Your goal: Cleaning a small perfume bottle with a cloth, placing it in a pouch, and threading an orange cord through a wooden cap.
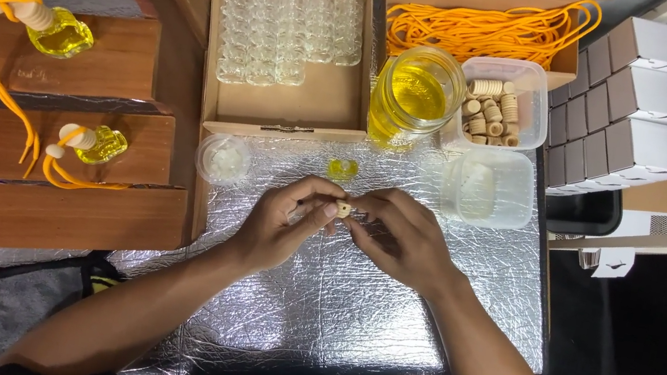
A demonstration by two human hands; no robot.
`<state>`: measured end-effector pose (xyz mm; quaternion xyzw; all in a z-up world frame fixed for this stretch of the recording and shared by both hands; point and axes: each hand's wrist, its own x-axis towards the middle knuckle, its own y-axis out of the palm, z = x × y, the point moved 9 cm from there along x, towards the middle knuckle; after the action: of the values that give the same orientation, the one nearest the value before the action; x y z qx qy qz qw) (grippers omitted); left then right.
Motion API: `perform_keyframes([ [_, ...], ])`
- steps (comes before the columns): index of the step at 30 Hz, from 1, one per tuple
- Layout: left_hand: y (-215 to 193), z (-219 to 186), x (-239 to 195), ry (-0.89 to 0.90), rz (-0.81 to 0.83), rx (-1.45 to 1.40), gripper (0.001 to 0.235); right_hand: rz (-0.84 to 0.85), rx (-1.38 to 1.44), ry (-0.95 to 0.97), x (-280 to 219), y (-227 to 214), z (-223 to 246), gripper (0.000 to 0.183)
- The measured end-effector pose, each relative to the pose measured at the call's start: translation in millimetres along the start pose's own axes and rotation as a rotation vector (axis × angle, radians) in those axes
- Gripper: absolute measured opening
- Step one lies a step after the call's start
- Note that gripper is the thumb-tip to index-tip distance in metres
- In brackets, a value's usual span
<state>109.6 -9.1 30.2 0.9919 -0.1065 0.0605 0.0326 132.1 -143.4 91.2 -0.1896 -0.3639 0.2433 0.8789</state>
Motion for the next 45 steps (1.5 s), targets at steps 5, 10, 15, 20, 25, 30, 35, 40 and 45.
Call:
perform_keyframes([
  [5,-4.2,7.8,-0.2,0.031,-0.025,-0.022,0.029,-0.018,0.000,-0.063,9.0,-3.8,12.3,0.020],
  [10,5.4,-6.8,-1.0,0.093,0.012,0.094,0.031,-0.191,-0.045,-0.180,-6.8,-21.6,15.8,0.014],
  [15,15.9,-12.5,-7.3,0.216,0.059,0.285,0.026,-0.365,-0.184,-0.294,-7.2,-62.4,44.6,0.018],
  [20,15.3,-10.9,-8.1,0.181,0.033,0.326,0.021,-0.485,-0.342,-0.380,5.1,-109.3,69.6,0.020],
  [25,20.9,-15.3,-10.8,0.134,0.073,0.436,0.025,-0.320,-0.546,-0.327,51.4,-144.8,66.0,0.018],
  [30,22.8,-13.3,-11.6,0.134,0.092,0.467,0.029,-0.128,-0.554,0.080,110.3,-164.1,-29.2,0.015],
  [35,22.3,-14.9,-10.9,0.081,0.107,0.451,0.031,0.397,-0.316,0.552,143.8,-109.8,-140.3,0.013],
  [40,24.1,-9.6,-10.4,0.070,0.109,0.431,0.029,0.571,-0.479,0.541,164.0,-65.8,-179.1,0.018],
  [45,19.8,-19.5,-8.6,0.070,0.104,0.419,0.029,0.617,-0.675,0.327,174.1,-41.7,-211.2,0.028],
])
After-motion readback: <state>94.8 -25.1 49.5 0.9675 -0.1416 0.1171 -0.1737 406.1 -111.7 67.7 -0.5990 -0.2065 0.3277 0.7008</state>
